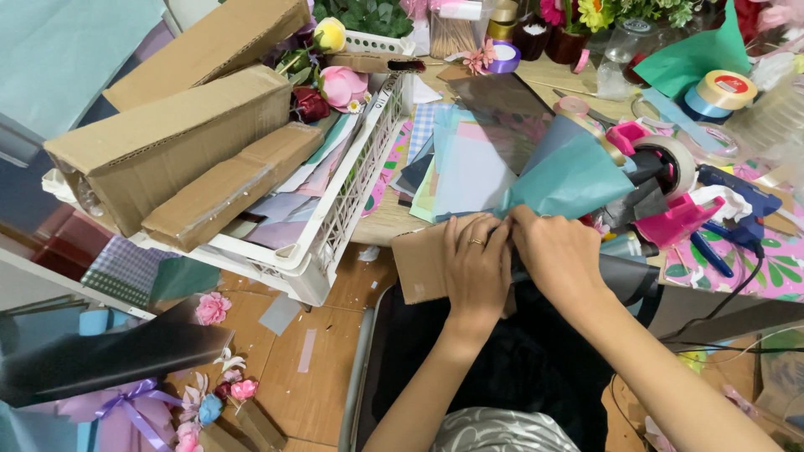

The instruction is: The person wraps a small bouquet of flowers in multiple layers of colored paper, securing each layer by hand and with tape.

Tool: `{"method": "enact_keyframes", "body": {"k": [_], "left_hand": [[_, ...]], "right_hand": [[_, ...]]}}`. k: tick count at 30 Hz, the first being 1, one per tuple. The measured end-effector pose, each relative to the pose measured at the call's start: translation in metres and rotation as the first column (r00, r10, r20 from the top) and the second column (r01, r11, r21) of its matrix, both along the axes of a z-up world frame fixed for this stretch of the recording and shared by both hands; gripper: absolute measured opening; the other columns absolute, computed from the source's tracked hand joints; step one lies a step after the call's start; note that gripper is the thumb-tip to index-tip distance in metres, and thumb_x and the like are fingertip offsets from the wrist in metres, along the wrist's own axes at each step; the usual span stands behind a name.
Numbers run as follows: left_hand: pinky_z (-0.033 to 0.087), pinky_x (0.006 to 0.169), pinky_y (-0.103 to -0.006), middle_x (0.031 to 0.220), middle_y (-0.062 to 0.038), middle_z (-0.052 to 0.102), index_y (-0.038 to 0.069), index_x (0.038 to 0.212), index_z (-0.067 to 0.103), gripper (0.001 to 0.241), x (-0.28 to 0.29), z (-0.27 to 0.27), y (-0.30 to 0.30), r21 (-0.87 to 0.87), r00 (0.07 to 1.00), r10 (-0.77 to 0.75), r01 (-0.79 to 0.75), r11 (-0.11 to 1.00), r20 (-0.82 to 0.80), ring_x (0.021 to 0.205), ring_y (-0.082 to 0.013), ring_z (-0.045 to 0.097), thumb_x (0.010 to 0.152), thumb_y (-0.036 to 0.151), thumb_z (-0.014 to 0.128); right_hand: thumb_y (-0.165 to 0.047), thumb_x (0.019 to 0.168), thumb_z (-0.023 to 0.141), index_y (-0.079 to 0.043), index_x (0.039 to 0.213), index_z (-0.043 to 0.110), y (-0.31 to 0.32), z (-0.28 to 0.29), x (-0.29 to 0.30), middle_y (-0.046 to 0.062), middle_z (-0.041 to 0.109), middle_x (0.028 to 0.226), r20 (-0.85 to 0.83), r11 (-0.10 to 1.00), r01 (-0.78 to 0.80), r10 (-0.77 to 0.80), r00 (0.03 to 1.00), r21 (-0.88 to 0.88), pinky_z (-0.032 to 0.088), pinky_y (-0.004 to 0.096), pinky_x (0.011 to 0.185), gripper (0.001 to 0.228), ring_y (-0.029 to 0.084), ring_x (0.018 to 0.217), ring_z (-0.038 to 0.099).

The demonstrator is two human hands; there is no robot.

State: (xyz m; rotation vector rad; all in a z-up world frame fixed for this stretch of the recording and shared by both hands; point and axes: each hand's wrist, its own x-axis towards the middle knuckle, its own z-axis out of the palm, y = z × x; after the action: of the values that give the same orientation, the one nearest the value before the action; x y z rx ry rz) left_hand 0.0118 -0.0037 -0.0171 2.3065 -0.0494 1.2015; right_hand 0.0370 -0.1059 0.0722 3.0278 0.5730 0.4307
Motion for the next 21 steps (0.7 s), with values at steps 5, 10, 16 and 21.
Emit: {"method": "enact_keyframes", "body": {"k": [5,10,16,21], "left_hand": [[0.022,0.126,-0.0549,0.111,-0.001,0.068,0.011,0.118,0.07,0.02,-0.001,0.006,0.002,0.005,1.0,-0.01,0.011,1.0,-0.018,0.125,-0.0204,0.061,0.1,0.012,0.063],[0.018,0.127,-0.0557,0.114,0.0,0.065,0.01,0.122,0.071,0.023,0.0,0.011,0.001,0.004,0.998,-0.024,0.024,1.0,-0.064,0.13,-0.0205,0.057,0.101,0.013,0.062],[0.017,0.126,-0.0543,0.113,-0.001,0.062,0.01,0.122,0.072,0.024,-0.003,0.014,0.002,0.013,0.996,-0.037,0.038,0.999,-0.085,0.13,-0.0204,0.056,0.103,0.02,0.061],[0.015,0.125,-0.0546,0.115,-0.001,0.06,0.009,0.125,0.07,0.026,-0.002,0.009,0.002,0.006,0.994,-0.056,0.057,0.998,-0.098,0.132,-0.0213,0.053,0.103,0.019,0.06]], "right_hand": [[-0.024,0.096,0.059,-0.02,0.108,0.064,-0.002,0.0,0.0,0.01,0.068,0.065,-0.012,1.0,0.006,-0.005,1.0,0.031,0.059,0.048,0.065,0.013,0.038,0.068,0.073],[-0.027,0.097,0.059,-0.017,0.127,0.051,0.001,0.035,-0.018,0.019,0.073,0.074,-0.17,0.995,0.06,-0.046,0.984,0.08,0.057,0.058,0.076,0.032,0.047,0.08,0.075],[-0.023,0.095,0.061,-0.014,0.119,0.049,-0.016,0.041,-0.011,0.025,0.076,0.081,-0.397,0.971,0.099,-0.004,0.918,0.22,0.053,0.063,0.084,0.028,0.053,0.093,0.072],[-0.027,0.094,0.056,-0.018,0.119,0.056,-0.031,0.08,-0.037,0.017,0.082,0.089,-0.48,0.981,0.074,0.022,0.877,0.18,0.055,0.058,0.082,0.027,0.047,0.095,0.073]]}}
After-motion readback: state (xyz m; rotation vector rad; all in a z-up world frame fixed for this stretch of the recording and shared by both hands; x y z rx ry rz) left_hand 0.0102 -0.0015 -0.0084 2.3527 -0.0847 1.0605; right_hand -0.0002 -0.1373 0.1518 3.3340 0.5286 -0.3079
